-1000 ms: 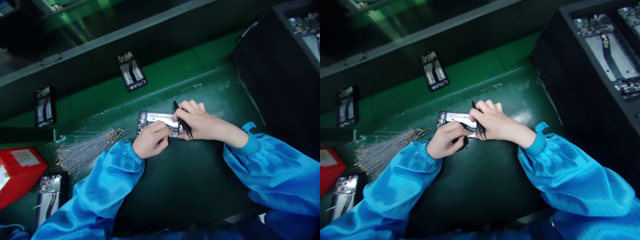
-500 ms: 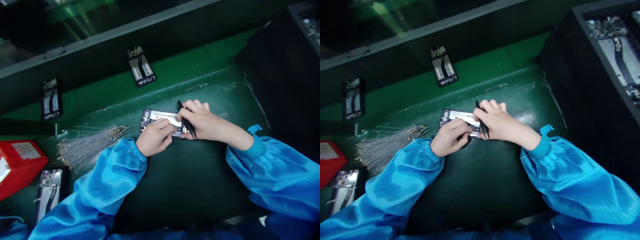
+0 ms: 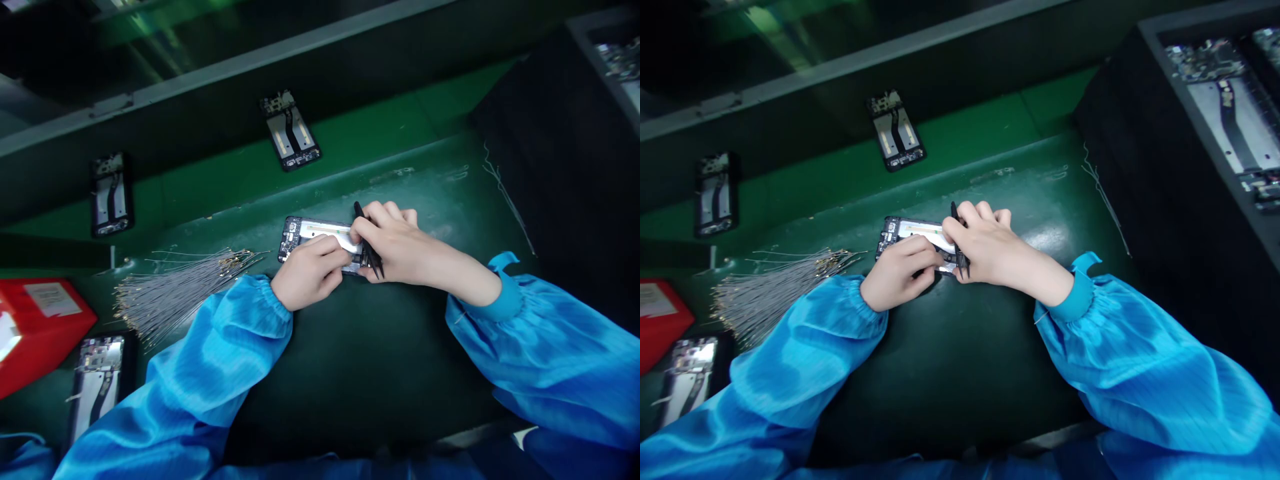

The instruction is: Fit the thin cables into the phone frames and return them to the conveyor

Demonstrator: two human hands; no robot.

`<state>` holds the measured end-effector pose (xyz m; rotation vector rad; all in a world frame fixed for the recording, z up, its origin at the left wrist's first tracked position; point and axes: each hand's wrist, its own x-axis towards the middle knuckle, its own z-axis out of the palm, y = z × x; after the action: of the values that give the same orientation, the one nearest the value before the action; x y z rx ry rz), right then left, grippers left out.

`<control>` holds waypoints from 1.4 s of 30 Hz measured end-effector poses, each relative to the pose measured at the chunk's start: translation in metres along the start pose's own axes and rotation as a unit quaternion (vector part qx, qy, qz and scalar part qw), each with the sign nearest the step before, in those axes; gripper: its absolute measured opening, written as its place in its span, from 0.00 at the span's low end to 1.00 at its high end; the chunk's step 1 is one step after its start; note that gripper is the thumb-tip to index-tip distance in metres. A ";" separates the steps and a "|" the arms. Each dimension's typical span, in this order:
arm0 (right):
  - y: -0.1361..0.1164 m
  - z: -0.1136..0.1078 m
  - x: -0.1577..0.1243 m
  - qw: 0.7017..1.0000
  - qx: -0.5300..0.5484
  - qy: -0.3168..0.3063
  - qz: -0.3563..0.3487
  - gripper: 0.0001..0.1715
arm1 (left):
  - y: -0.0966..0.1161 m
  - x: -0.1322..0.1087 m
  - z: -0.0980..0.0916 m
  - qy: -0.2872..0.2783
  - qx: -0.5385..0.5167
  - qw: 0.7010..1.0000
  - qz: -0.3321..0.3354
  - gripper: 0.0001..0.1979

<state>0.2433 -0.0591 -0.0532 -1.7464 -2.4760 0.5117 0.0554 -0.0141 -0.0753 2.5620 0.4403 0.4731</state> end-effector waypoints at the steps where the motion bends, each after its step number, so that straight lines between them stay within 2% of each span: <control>1: -0.001 0.000 0.000 1.000 0.004 0.000 0.003 0.17 | 0.000 0.000 -0.001 -0.003 -0.013 1.000 0.006 0.10; 6: -0.004 0.001 0.000 1.000 0.022 -0.003 0.015 0.17 | -0.003 -0.002 -0.002 -0.039 -0.035 0.998 0.033 0.10; 10: -0.004 0.000 -0.001 0.999 0.032 -0.002 0.029 0.17 | -0.001 -0.003 -0.001 -0.040 -0.040 0.998 0.035 0.10; 13: 0.001 -0.001 0.000 0.995 0.096 0.017 0.027 0.14 | 0.003 -0.001 -0.009 -0.012 -0.069 0.997 0.035 0.09; 15: 0.004 -0.002 0.002 0.987 0.149 0.043 0.040 0.10 | 0.000 0.006 -0.019 0.031 -0.044 0.998 0.015 0.09; 18: 0.006 0.000 0.004 0.982 0.166 0.072 0.052 0.10 | -0.018 0.029 -0.032 0.089 0.081 0.990 -0.076 0.08; 20: 0.006 0.003 0.005 0.985 0.150 0.079 0.043 0.12 | -0.039 0.054 -0.036 0.098 0.142 0.971 -0.165 0.09; 21: 0.006 0.004 0.005 0.986 0.141 0.082 0.035 0.13 | -0.051 0.069 -0.036 0.101 0.158 0.959 -0.214 0.11; 23: 0.006 0.008 0.004 0.989 0.123 0.086 0.013 0.16 | -0.074 0.098 -0.031 0.093 0.169 0.929 -0.315 0.22; 25: 0.006 0.012 0.002 0.991 0.096 0.092 -0.015 0.24 | -0.091 0.125 -0.021 0.078 0.169 0.902 -0.391 0.32; 26: 0.005 0.014 0.001 0.992 0.077 0.096 -0.030 0.29 | -0.096 0.136 -0.016 0.070 0.171 0.891 -0.415 0.34; 28: 0.002 0.017 -0.001 0.992 0.034 0.106 -0.057 0.36 | -0.101 0.151 -0.006 0.067 0.180 0.877 -0.441 0.30; 30: -0.002 0.018 -0.002 0.991 -0.004 0.112 -0.076 0.37 | -0.102 0.158 -0.002 0.080 0.192 0.873 -0.440 0.22; 32: -0.004 0.017 -0.003 0.990 -0.025 0.109 -0.087 0.32 | -0.103 0.157 -0.007 0.090 0.185 0.880 -0.429 0.17; 35: 0.007 0.014 0.000 0.986 -0.053 0.119 -0.102 0.27 | -0.106 0.146 -0.032 0.091 0.154 0.894 -0.410 0.16; 37: 0.022 0.011 0.003 0.978 -0.082 0.176 -0.080 0.22 | -0.104 0.132 -0.054 0.102 0.148 0.901 -0.395 0.16; 39: 0.036 0.010 0.006 0.955 -0.105 0.276 -0.006 0.14 | -0.095 0.114 -0.071 0.126 0.144 0.906 -0.376 0.16; 40: 0.041 0.009 0.007 0.941 -0.104 0.321 0.029 0.12 | -0.088 0.103 -0.075 0.144 0.140 0.912 -0.358 0.17; 42: 0.044 0.010 0.007 0.921 -0.086 0.378 0.047 0.11 | -0.066 0.080 -0.073 0.186 0.122 0.936 -0.274 0.17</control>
<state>0.2782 -0.0421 -0.0774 -1.6808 -1.9198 -0.3460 0.0824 0.1014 -0.0300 2.4148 1.3783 0.7231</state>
